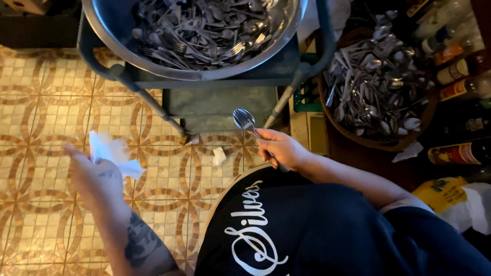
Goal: The person cleans and polishes metal forks and spoons using white napkins at a bar counter, picking items from a large bowl and a wooden tray and placing the polished items onto the counter.
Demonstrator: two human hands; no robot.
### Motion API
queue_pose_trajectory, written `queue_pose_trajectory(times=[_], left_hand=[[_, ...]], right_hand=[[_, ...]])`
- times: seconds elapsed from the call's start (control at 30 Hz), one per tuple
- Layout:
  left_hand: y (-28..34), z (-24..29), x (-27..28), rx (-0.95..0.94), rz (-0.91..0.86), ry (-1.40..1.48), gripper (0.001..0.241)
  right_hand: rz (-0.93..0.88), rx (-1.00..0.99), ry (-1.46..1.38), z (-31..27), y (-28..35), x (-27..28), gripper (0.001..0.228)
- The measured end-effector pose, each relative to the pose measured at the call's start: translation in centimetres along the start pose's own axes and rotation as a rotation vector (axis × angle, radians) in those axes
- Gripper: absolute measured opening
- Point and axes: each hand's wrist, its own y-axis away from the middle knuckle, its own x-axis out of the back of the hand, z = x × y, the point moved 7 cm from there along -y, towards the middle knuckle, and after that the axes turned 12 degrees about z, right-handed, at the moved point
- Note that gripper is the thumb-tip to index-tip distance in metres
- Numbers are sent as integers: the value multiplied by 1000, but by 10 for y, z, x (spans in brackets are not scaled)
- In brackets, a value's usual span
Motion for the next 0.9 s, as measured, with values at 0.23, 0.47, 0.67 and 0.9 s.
queue_pose_trajectory(times=[0.23,0.47,0.67,0.9], left_hand=[[26,29,-5,173,-209,394,53],[45,80,-1,-578,7,439,61],[48,77,-15,-110,-233,695,57],[92,88,-98,221,-715,1294,55]], right_hand=[[-64,0,156,1,-4,-19,51],[-155,42,163,8,-11,-24,53],[-116,16,188,6,-12,-24,53],[-332,115,244,-21,7,-50,53]])
